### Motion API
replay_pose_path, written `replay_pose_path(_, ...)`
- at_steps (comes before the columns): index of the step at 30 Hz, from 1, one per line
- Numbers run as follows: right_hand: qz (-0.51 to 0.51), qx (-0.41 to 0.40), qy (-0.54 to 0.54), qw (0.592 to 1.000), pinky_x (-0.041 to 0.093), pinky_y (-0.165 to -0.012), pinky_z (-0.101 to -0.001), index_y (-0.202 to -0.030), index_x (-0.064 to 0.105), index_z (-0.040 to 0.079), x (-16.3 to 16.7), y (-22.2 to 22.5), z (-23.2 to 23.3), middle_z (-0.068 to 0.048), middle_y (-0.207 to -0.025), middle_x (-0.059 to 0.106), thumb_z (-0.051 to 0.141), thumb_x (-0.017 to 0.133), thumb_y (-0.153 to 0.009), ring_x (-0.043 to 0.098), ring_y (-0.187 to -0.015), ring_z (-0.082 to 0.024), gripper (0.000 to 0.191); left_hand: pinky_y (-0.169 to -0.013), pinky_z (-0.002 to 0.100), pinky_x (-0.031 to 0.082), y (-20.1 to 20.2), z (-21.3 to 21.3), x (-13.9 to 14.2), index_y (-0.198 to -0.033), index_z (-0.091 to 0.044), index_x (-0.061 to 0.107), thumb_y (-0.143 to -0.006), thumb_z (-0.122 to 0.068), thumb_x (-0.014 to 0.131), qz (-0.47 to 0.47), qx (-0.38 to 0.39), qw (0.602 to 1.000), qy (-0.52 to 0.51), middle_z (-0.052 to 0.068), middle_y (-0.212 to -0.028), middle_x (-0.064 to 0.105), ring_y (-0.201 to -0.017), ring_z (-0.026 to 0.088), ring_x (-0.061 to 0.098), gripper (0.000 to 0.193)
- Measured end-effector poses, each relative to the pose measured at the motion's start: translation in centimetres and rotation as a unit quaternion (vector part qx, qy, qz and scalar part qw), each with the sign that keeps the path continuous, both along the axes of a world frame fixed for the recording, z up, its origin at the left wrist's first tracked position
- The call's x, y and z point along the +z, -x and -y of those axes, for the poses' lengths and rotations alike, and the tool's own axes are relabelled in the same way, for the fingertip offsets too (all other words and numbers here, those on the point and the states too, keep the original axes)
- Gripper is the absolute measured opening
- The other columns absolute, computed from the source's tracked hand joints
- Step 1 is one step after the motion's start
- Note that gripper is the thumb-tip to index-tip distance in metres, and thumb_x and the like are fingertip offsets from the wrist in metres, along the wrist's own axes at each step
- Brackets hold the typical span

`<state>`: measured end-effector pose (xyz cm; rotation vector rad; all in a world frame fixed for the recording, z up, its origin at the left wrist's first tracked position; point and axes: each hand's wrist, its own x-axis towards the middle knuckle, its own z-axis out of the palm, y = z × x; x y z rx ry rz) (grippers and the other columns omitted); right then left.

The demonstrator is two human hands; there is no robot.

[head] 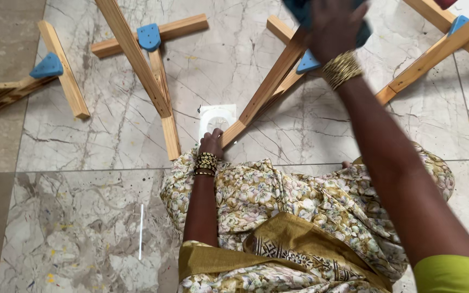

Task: The person sits on the tiled floor among disassembled wooden frame parts and wipes the wooden bars with a dark cloth, holding pieces steady with the other hand. They occasionally pick up and reposition a green bottle and a yellow object while continuing to wipe different frame pieces.

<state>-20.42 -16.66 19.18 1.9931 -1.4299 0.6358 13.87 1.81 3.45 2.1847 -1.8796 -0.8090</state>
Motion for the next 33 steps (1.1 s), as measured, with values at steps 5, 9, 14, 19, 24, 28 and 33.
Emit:
replay_pose_path(5,-0.092,0.028,-0.021,0.995,0.045,-0.086,-0.0746,-0.114,0.067,0.01,-9.2,-7.8,-6.5,-0.024,-0.157,0.044,0.023,0.066,-0.096,0.041,-0.141,-0.046,0.023,-0.094,0.052,0.055,0.1,0.0,-0.6,-0.129,-0.026,0.055,-0.085,-0.005,0.069,0.0,-0.019,1.0,0.022,0.019,-0.12,0.056,-0.116,0.043,0.058,0.05)
replay_pose_path(9,-0.134,0.105,-0.135,0.976,0.048,-0.078,-0.0697,-0.118,0.068,0.008,-13.3,-13.9,-12.4,-0.025,-0.146,0.05,0.029,0.064,-0.087,0.045,-0.132,-0.045,0.038,-0.09,0.053,0.054,0.7,-0.7,-0.8,-0.126,-0.019,0.049,-0.073,-0.007,0.076,0.003,-0.023,0.998,0.052,0.018,-0.123,0.052,-0.117,0.043,0.054,0.06)
replay_pose_path(14,0.003,0.207,-0.279,0.938,0.047,-0.088,-0.0663,-0.121,0.068,0.011,-15.5,-15.3,-16.7,-0.015,-0.132,0.055,0.043,0.065,-0.094,0.048,-0.125,-0.034,0.042,-0.087,0.062,0.05,1.0,-0.9,-1.2,-0.125,-0.021,0.05,-0.089,-0.028,0.078,0.075,-0.024,0.993,0.091,0.013,-0.12,0.056,-0.116,0.039,0.057,0.046)
replay_pose_path(19,-0.117,0.113,-0.393,0.905,0.043,-0.097,-0.0615,-0.114,0.071,0.021,-14.1,-5.1,-15.9,-0.011,-0.135,0.052,0.042,0.074,-0.074,0.043,-0.131,-0.033,0.045,-0.089,0.058,0.051,1.0,-0.5,-1.3,-0.128,-0.028,0.053,-0.079,-0.016,0.079,0.069,-0.025,0.994,0.08,0.01,-0.121,0.055,-0.119,0.036,0.056,0.057)
replay_pose_path(24,-0.21,-0.128,-0.454,0.856,0.042,-0.099,-0.0676,-0.124,0.067,0.03,-11.3,8.3,-14.1,-0.012,-0.149,0.045,0.044,0.074,-0.084,0.04,-0.138,-0.036,0.043,-0.092,0.054,0.053,1.4,-0.3,-0.4,-0.129,-0.03,0.053,-0.075,-0.012,0.081,0.076,-0.021,0.996,0.053,0.011,-0.123,0.054,-0.12,0.036,0.055,0.064)
replay_pose_path(28,-0.284,-0.194,-0.497,0.796,0.053,-0.083,-0.0654,-0.143,0.054,0.032,-10.7,13.8,-14.4,-0.005,-0.151,0.044,0.047,0.074,-0.083,0.043,-0.137,-0.032,0.065,-0.095,0.052,0.053,1.7,-0.4,0.6,-0.132,-0.029,0.051,-0.07,-0.013,0.086,0.077,-0.023,0.996,0.042,0.011,-0.123,0.053,-0.119,0.035,0.055,0.073)
replay_pose_path(33,-0.165,-0.294,-0.6,0.725,0.051,-0.092,-0.0701,-0.127,0.072,0.023,-10.7,16.9,-15.9,-0.005,-0.137,0.063,0.038,0.07,-0.086,0.059,-0.127,-0.033,0.045,-0.094,0.048,0.053,1.5,-0.5,1.3,-0.126,-0.023,0.055,-0.065,-0.015,0.087,0.047,-0.049,0.993,0.099,0.012,-0.12,0.056,-0.115,0.037,0.055,0.07)
